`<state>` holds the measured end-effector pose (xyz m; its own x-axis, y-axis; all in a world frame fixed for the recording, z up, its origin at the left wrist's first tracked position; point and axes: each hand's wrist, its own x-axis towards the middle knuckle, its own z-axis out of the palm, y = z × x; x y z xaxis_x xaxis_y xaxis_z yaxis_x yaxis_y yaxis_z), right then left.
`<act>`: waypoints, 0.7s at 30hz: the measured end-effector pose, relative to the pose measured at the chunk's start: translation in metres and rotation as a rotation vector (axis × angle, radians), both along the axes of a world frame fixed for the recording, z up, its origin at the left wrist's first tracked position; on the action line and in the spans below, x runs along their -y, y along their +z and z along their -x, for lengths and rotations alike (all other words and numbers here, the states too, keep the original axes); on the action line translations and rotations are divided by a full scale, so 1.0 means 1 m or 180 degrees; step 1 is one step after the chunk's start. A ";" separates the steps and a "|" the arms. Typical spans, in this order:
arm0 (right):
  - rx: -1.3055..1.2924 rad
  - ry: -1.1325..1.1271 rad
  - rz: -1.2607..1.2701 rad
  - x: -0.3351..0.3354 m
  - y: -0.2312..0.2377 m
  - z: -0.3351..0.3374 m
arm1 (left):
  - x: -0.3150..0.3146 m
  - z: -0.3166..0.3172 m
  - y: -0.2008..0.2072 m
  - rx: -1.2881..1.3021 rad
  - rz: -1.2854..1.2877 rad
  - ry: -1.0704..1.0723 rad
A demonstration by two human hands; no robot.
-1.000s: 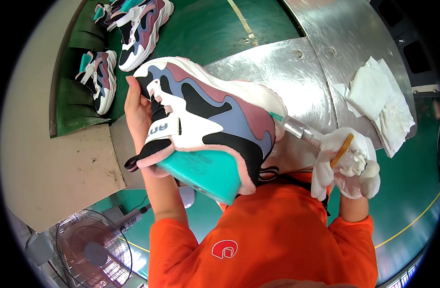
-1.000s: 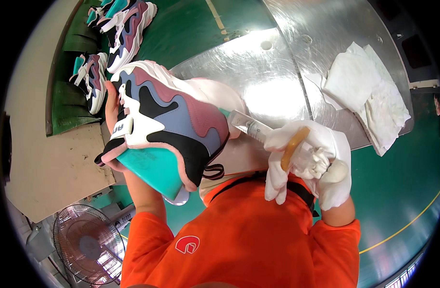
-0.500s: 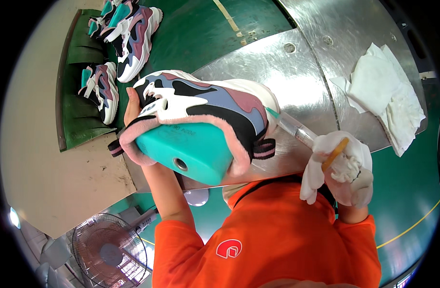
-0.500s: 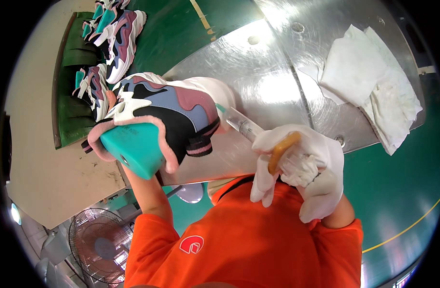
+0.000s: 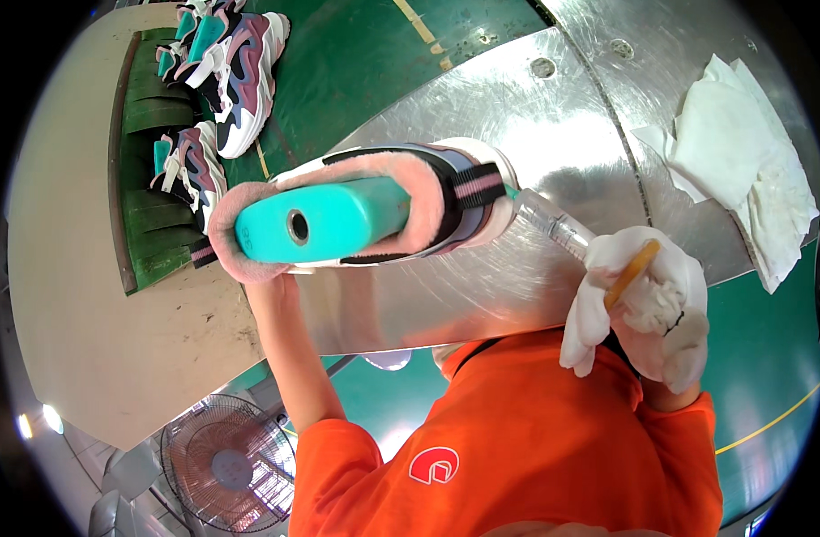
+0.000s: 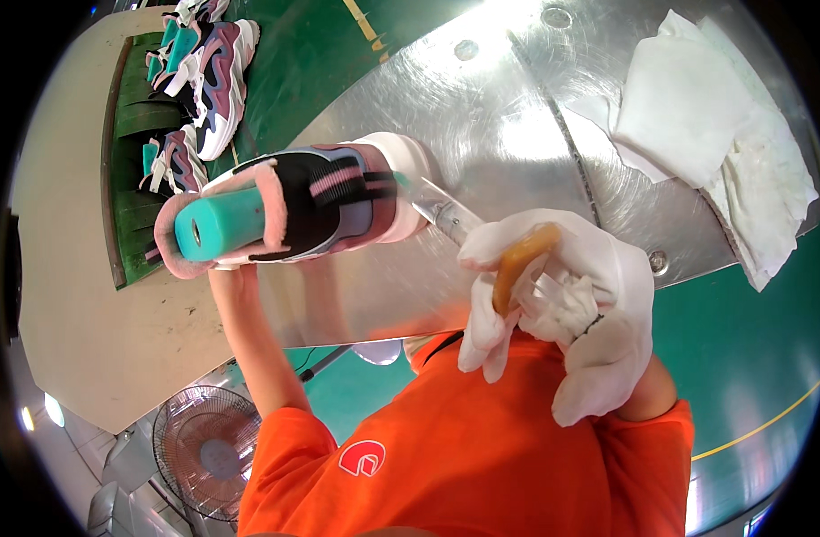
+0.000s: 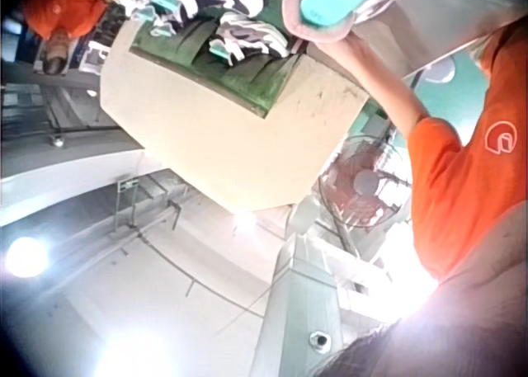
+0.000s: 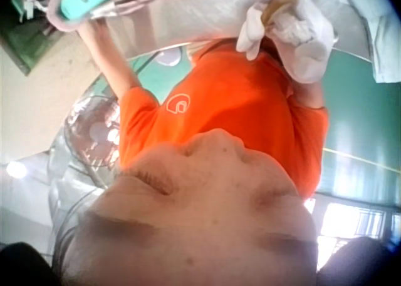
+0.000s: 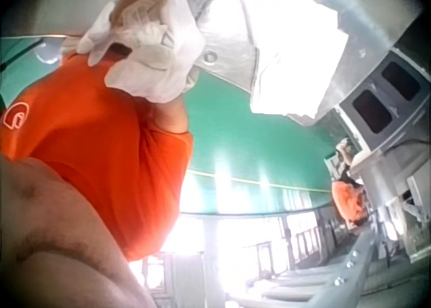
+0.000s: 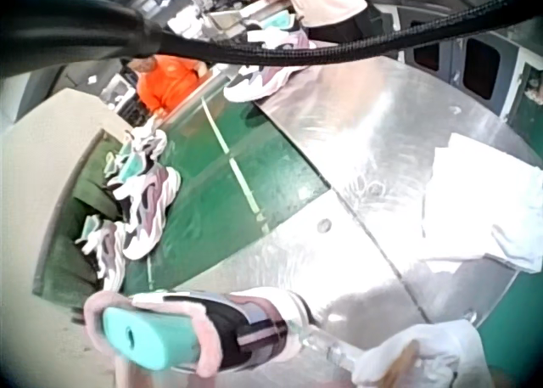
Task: The person uses a syringe to apply a cleaning liquid to the upper and sole of a multi-colored sneaker. They then wipe the treated areas with a white cloth. The person repeats this process on multiple sneakers, handling them one at a time on a metal workbench.
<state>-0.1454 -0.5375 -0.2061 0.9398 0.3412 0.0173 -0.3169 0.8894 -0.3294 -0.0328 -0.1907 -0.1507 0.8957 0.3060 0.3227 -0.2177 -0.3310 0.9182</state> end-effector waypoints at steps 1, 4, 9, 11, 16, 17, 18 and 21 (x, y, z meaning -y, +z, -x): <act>-0.0007 0.0003 -0.0041 -0.002 -0.001 0.000 | 0.001 0.010 0.002 -0.0343 0.0284 0.0208; 0.0165 0.0001 -0.0323 -0.006 -0.009 0.002 | -0.008 0.052 0.004 -0.1315 0.0674 0.0528; 0.0687 0.0055 -0.0321 -0.013 -0.020 0.002 | -0.032 0.128 0.011 -0.2220 0.0686 0.0299; 0.0643 -0.0040 -0.0310 -0.020 -0.018 0.003 | -0.018 0.143 0.013 -0.2303 0.0754 0.0400; 0.0676 -0.0262 -0.0305 -0.030 -0.013 0.008 | 0.007 0.167 0.019 -0.2500 0.1192 0.0358; 0.0760 -0.0260 -0.0296 -0.031 -0.015 0.009 | 0.008 0.171 0.020 -0.2532 0.1231 0.0315; 0.0812 -0.0263 -0.0283 -0.032 -0.017 0.009 | 0.010 0.173 0.020 -0.2559 0.1189 0.0259; 0.0659 -0.0152 -0.0193 -0.029 -0.015 0.012 | 0.011 0.178 0.017 -0.2556 0.1244 0.0187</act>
<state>-0.1578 -0.5088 -0.2211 0.9291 0.2890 0.2309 -0.2051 0.9219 -0.3287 -0.2109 -0.2019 -0.1334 0.7862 0.3152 -0.5316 0.5465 0.0469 0.8361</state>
